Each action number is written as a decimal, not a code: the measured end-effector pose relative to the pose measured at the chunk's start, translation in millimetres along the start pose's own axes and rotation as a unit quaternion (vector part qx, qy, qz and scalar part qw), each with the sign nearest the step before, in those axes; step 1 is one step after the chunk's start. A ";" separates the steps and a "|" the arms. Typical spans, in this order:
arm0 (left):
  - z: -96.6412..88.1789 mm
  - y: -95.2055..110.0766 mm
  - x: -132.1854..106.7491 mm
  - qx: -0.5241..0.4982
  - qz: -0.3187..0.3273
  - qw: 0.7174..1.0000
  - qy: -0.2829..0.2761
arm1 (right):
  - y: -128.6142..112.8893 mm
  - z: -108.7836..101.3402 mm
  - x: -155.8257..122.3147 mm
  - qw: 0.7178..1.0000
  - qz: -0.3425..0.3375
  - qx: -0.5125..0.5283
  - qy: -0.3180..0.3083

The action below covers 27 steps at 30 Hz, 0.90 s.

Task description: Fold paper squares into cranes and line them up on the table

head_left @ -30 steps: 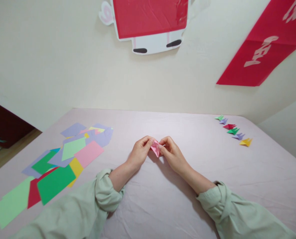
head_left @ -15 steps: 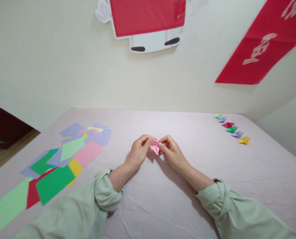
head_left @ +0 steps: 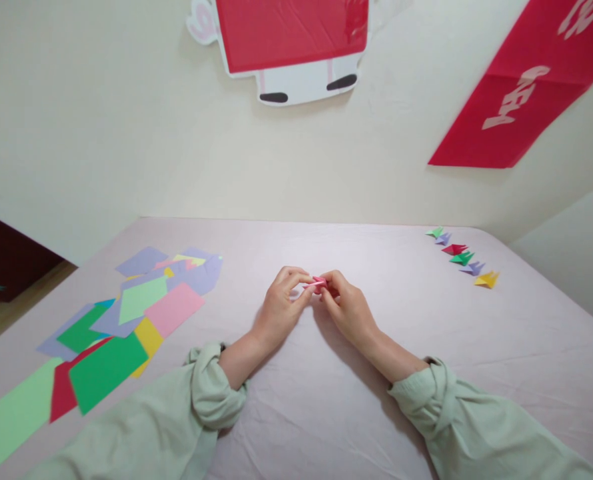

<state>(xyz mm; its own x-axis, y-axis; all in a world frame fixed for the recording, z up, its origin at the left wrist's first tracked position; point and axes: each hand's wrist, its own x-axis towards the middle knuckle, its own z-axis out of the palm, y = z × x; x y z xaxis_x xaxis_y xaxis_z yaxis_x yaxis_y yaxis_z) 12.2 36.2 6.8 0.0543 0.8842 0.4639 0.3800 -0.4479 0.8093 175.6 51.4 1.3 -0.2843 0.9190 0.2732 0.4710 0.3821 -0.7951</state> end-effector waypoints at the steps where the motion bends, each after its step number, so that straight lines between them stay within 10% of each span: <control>1: -0.3 0.4 -0.4 0.020 0.007 1.000 -0.001 | -0.6 -0.9 -0.3 1.000 -0.011 -0.027 0.000; 27: -5.2 2.9 -1.0 0.186 0.045 0.981 -0.022 | -7.4 -3.3 -0.1 0.986 -0.055 -0.160 -0.014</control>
<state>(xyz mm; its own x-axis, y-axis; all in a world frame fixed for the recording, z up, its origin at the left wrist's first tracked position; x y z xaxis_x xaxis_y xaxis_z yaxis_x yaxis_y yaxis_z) 8.5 33.3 10.6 0.1400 0.8517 0.5050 0.6826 -0.4525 0.5738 174.9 48.8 8.9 -0.3686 0.8693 0.3293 0.6740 0.4939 -0.5494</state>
